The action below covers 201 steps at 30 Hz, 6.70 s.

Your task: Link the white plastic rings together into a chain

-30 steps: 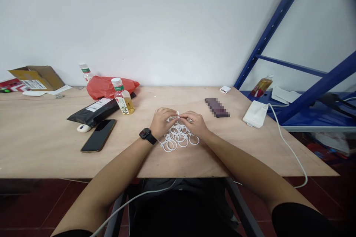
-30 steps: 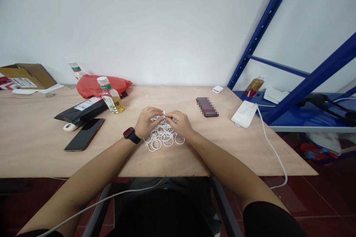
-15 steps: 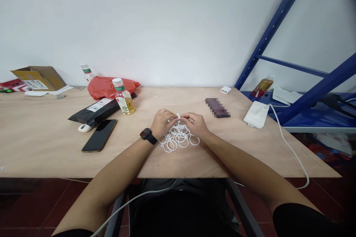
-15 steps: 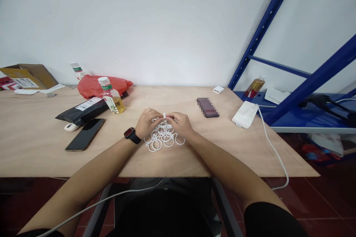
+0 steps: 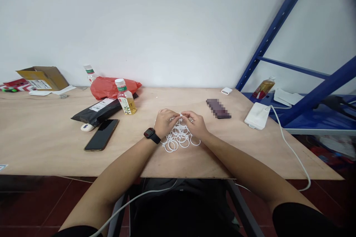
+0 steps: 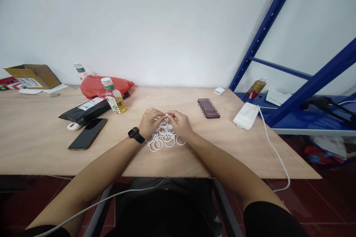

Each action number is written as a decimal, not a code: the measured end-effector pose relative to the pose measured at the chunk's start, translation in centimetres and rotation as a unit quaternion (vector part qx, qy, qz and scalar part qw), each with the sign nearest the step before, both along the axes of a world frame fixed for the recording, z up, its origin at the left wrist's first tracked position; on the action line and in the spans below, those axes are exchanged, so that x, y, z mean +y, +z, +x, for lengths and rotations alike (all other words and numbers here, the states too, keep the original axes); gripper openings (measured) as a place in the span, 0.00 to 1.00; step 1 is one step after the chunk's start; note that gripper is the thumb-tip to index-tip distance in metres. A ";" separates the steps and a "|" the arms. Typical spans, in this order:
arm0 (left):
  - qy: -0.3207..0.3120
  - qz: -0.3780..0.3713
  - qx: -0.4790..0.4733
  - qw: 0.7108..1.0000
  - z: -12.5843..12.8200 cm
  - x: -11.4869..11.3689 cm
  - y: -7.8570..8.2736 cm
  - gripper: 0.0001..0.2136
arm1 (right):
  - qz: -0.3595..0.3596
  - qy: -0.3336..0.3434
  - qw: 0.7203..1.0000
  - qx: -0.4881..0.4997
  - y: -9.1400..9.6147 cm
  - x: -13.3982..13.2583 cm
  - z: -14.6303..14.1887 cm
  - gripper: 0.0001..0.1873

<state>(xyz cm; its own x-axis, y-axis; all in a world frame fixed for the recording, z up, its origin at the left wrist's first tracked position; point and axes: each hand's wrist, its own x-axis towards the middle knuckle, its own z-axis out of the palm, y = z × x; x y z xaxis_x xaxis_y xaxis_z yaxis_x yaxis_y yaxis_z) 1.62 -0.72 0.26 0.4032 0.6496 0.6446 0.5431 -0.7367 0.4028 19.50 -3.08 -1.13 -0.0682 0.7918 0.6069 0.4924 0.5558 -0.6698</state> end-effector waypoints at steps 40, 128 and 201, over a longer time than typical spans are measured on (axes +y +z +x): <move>-0.050 -0.046 -0.024 0.997 -1.1 1.4 -0.7 0.10 | 0.046 0.055 0.993 -0.091 1.1 1.8 0.2 0.07; -0.093 -0.235 -0.154 0.955 -1.3 2.2 -1.2 0.13 | 0.072 0.046 0.986 -0.145 0.7 2.5 0.1 0.06; 0.021 -0.177 0.158 0.971 -2.8 2.6 -0.8 0.09 | 0.056 -0.028 0.950 -0.305 0.1 3.4 2.2 0.09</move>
<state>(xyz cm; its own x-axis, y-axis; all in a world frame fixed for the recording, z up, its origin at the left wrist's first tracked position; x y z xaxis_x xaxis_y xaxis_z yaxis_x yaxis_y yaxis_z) -1.17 1.90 -0.52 0.5125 0.8283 0.2265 0.7082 -0.5569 0.4340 21.68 0.32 -0.98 -0.3947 0.7372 0.5485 0.8009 0.5686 -0.1878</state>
